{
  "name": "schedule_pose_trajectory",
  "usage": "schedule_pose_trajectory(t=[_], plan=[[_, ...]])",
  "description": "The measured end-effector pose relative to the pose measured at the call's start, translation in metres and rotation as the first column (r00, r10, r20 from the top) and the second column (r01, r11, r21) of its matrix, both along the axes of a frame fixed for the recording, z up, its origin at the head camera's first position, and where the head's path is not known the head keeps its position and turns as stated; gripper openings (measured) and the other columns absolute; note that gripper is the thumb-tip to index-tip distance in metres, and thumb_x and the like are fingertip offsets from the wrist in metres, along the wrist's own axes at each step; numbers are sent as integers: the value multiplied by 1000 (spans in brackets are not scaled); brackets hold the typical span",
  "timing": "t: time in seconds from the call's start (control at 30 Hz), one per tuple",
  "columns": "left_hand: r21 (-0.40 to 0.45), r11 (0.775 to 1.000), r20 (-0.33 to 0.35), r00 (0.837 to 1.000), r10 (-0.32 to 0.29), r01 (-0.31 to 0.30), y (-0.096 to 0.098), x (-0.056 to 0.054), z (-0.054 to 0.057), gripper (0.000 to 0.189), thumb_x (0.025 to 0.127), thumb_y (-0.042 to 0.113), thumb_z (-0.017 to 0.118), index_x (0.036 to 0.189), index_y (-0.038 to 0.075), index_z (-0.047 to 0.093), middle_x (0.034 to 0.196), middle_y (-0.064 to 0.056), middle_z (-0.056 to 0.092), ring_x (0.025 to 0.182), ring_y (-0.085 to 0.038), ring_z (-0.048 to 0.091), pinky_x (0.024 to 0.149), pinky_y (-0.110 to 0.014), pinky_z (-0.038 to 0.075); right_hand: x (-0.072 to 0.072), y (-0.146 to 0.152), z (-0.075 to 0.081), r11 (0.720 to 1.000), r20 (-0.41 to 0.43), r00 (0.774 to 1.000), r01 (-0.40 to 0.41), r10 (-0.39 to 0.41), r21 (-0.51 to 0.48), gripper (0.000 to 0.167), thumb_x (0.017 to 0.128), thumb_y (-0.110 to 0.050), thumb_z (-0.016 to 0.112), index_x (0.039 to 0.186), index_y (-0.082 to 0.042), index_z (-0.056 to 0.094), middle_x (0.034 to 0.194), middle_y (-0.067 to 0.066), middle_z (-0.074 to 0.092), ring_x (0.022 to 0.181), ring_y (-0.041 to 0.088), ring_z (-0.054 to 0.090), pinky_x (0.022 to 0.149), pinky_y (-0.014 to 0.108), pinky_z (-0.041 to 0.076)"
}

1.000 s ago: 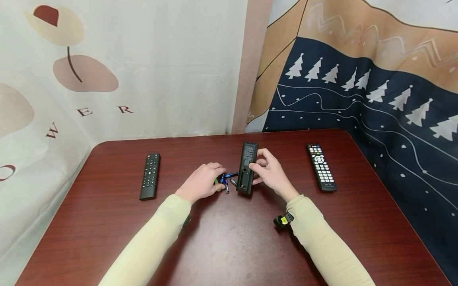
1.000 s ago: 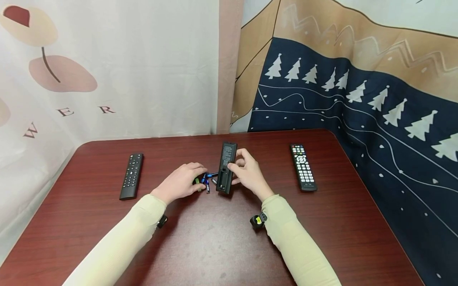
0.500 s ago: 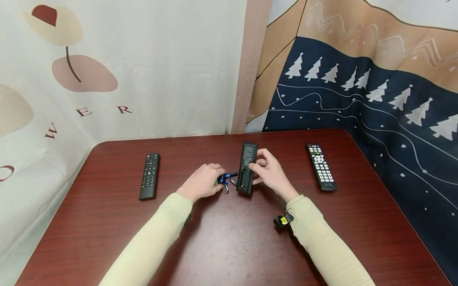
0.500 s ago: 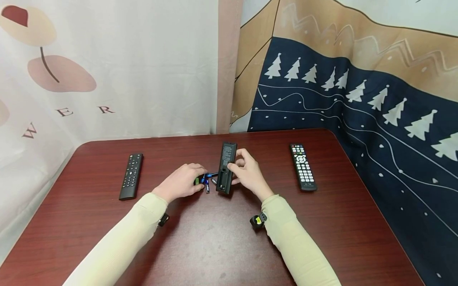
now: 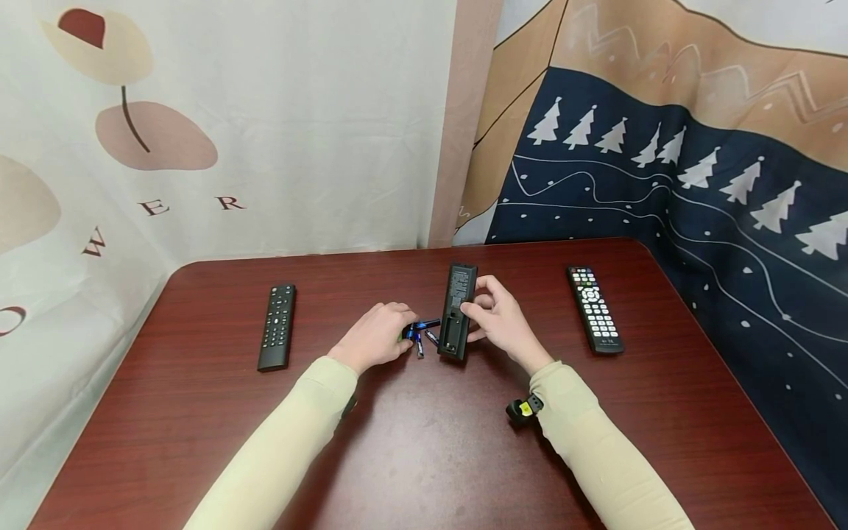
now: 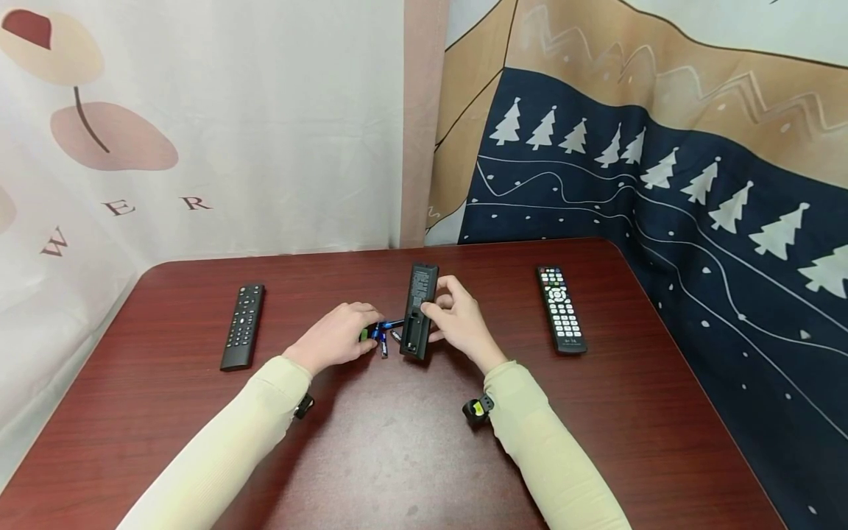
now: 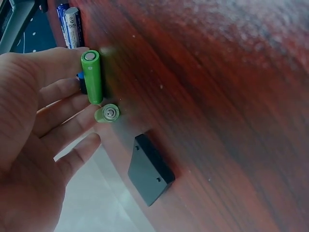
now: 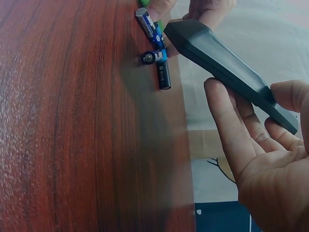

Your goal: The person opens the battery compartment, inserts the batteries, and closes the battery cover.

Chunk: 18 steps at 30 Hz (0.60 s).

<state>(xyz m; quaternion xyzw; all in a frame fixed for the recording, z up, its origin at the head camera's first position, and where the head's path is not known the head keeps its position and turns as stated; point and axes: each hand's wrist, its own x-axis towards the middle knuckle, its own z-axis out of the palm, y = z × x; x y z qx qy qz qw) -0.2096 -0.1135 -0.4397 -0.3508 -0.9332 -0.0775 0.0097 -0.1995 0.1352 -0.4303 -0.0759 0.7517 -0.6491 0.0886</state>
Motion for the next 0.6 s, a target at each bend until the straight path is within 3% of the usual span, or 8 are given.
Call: schedule_pose_trajectory(t=[0.6], plan=[[62,998,-44,999,16,-14,-4,3,1,38,89,17,82,122,2,71,117,-11,72,111,-29,67,103,-46,51,0,-2,-1,1000,-6,1000,-5,5,-5,32,102,-6,59,131,-4,47,104,25,69,86,35,74,67,49,64]])
